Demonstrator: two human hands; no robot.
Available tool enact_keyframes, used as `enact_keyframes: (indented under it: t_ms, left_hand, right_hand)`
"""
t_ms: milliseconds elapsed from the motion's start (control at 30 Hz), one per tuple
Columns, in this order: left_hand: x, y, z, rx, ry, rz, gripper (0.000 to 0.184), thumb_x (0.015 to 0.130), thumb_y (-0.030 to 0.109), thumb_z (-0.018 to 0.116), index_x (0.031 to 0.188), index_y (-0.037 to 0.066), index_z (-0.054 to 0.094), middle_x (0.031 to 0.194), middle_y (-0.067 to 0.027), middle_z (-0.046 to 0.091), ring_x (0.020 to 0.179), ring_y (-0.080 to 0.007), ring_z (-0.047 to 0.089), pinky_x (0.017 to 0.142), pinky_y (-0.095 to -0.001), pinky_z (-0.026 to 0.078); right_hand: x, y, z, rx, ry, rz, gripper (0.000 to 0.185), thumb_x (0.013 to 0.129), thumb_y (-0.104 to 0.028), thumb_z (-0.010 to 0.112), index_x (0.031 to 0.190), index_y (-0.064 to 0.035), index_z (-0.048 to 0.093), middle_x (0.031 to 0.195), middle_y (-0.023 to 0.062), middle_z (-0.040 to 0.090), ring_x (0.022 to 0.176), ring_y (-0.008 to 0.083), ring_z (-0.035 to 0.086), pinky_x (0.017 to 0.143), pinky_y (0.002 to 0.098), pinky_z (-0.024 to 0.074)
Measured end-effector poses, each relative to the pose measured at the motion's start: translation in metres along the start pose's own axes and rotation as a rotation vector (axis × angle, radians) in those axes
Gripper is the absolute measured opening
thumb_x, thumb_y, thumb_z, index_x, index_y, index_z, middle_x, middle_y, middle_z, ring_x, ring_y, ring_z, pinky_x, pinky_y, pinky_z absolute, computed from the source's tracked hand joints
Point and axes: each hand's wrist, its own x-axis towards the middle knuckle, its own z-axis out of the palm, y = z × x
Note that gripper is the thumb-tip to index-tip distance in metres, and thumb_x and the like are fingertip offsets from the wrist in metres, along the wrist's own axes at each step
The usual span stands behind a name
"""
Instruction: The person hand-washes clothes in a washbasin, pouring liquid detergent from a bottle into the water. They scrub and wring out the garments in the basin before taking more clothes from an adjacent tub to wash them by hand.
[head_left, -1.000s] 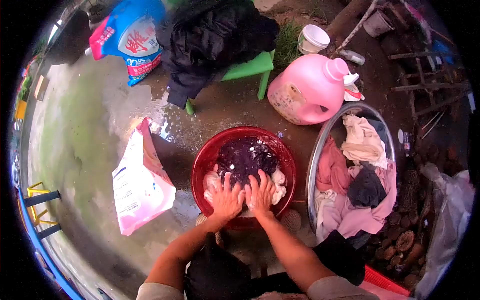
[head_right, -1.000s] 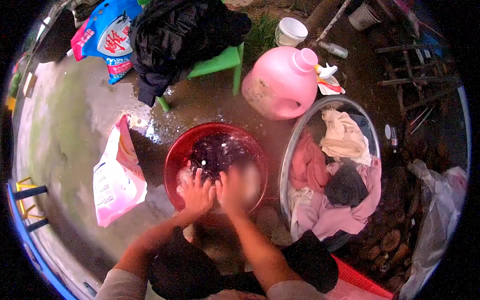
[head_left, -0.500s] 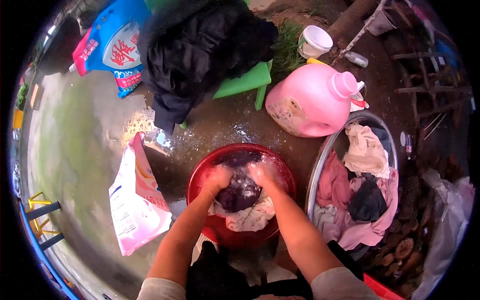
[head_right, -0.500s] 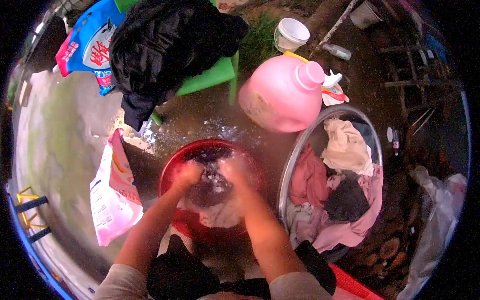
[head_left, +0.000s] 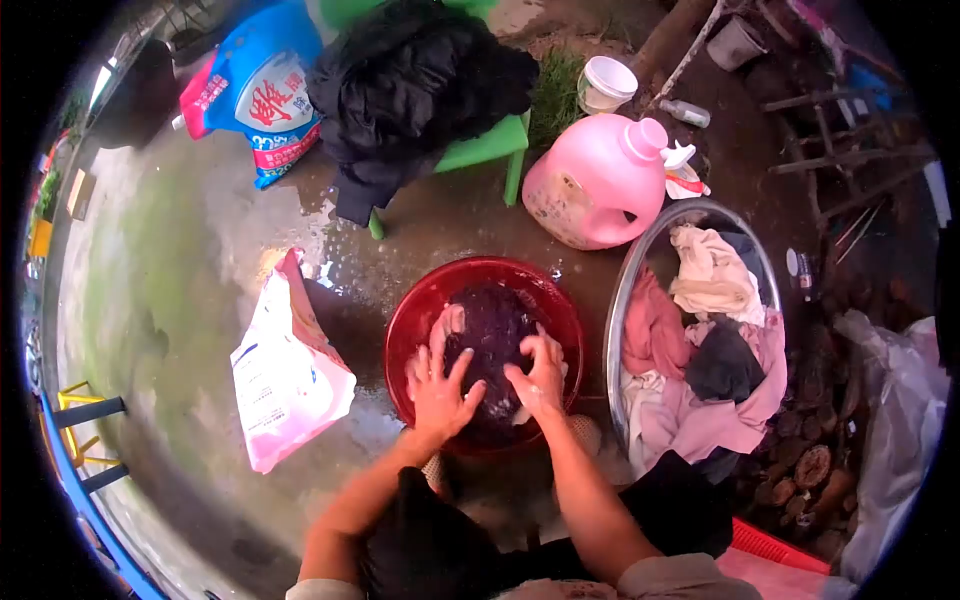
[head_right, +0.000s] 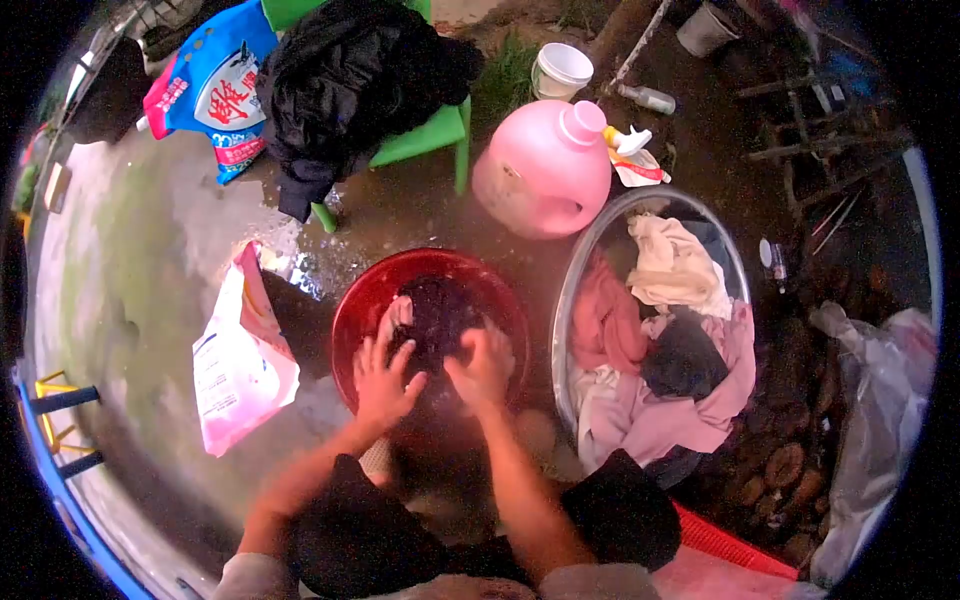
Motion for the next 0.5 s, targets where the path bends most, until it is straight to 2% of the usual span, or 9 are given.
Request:
enact_keyframes:
  t_ms: [33,67,100,167,233,300,367,400,500]
  left_hand:
    - [-0.01,-0.002,0.015,0.022,-0.052,-0.001,0.047,0.085,0.041,0.057,0.125,0.015,0.059,0.138,-0.0228,0.046,0.131,-0.045,0.037,0.103,-0.0629,0.029]
    - [-0.021,-0.006,0.032,0.046,-0.106,-0.005,0.052,0.086,0.042,0.057,0.131,0.015,0.055,0.142,-0.0235,0.041,0.134,-0.0473,0.032,0.103,-0.0659,0.027]
    - [-0.025,-0.009,0.042,0.072,-0.163,-0.008,0.057,0.086,0.042,0.057,0.136,0.015,0.052,0.146,-0.0241,0.036,0.137,-0.0497,0.026,0.103,-0.069,0.024]
    - [-0.021,-0.006,0.042,0.157,-0.156,0.039,0.054,0.086,0.042,0.055,0.133,0.015,0.053,0.141,-0.0244,0.042,0.129,-0.0464,0.037,0.098,-0.066,0.03]
    - [-0.004,-0.011,0.052,0.119,-0.229,0.031,0.053,0.086,0.042,0.055,0.132,0.016,0.053,0.138,-0.0239,0.044,0.122,-0.0446,0.042,0.094,-0.0629,0.034]
    - [0.018,-0.026,0.067,0.17,-0.075,0.141,0.047,0.086,0.041,0.056,0.124,0.013,0.056,0.124,-0.0212,0.054,0.102,-0.0386,0.053,0.086,-0.0522,0.04]
    - [0.048,-0.046,0.085,0.09,-0.253,0.06,0.036,0.088,0.037,0.055,0.113,0.011,0.059,0.108,-0.0189,0.06,0.089,-0.0351,0.058,0.083,-0.0498,0.045]
    - [0.064,-0.041,0.074,-0.004,-0.102,0.027,0.023,0.09,0.03,0.054,0.101,0.011,0.061,0.085,-0.0157,0.059,0.077,-0.0325,0.06,0.078,-0.051,0.048]
    - [0.084,-0.053,0.075,-0.055,-0.248,-0.019,0.018,0.089,0.026,0.058,0.09,0.009,0.063,0.082,-0.0156,0.061,0.073,-0.0314,0.06,0.068,-0.0465,0.047]
  right_hand:
    - [0.007,-0.031,-0.011,-0.03,0.115,-0.104,0.049,0.076,-0.037,0.071,0.119,-0.0184,0.057,0.134,0.0113,0.049,0.122,0.0379,0.045,0.099,0.0568,0.0334]
    - [0.01,-0.028,0.004,-0.134,0.078,-0.211,0.058,0.078,-0.044,0.068,0.129,-0.0223,0.051,0.134,0.0126,0.048,0.122,0.0375,0.045,0.099,0.0574,0.0342]
    - [0.001,-0.036,0.014,-0.33,-0.004,-0.201,0.054,0.081,-0.041,0.066,0.131,-0.0234,0.053,0.134,0.0122,0.047,0.125,0.0373,0.043,0.101,0.0578,0.0329]
    - [-0.005,-0.016,0.03,-0.305,-0.005,-0.255,0.052,0.08,-0.03,0.067,0.13,-0.0236,0.054,0.14,0.0129,0.042,0.128,0.0372,0.038,0.102,0.0548,0.0312]
    - [0.01,-0.002,0.042,-0.339,0.047,-0.263,0.043,0.08,-0.025,0.066,0.123,-0.0234,0.058,0.128,0.0088,0.049,0.116,0.0347,0.046,0.096,0.0515,0.0371]
    - [0.039,0.006,0.048,-0.337,-0.016,-0.262,0.033,0.081,-0.025,0.066,0.113,-0.0205,0.06,0.117,0.0098,0.051,0.108,0.0358,0.05,0.089,0.0505,0.0433]
    - [0.071,0.002,0.045,-0.399,-0.143,-0.224,0.022,0.088,-0.032,0.059,0.104,-0.0162,0.06,0.108,0.0139,0.055,0.096,0.0363,0.057,0.072,0.0521,0.0491]
    - [0.087,0.0,0.046,-0.451,-0.276,-0.149,0.025,0.089,-0.031,0.057,0.107,-0.0157,0.062,0.105,0.0162,0.059,0.095,0.0368,0.059,0.075,0.0508,0.0498]
    - [0.131,0.0,0.044,-0.559,-0.66,-0.019,0.032,0.088,-0.031,0.055,0.113,-0.0131,0.066,0.108,0.0215,0.064,0.102,0.0392,0.062,0.087,0.0489,0.0496]
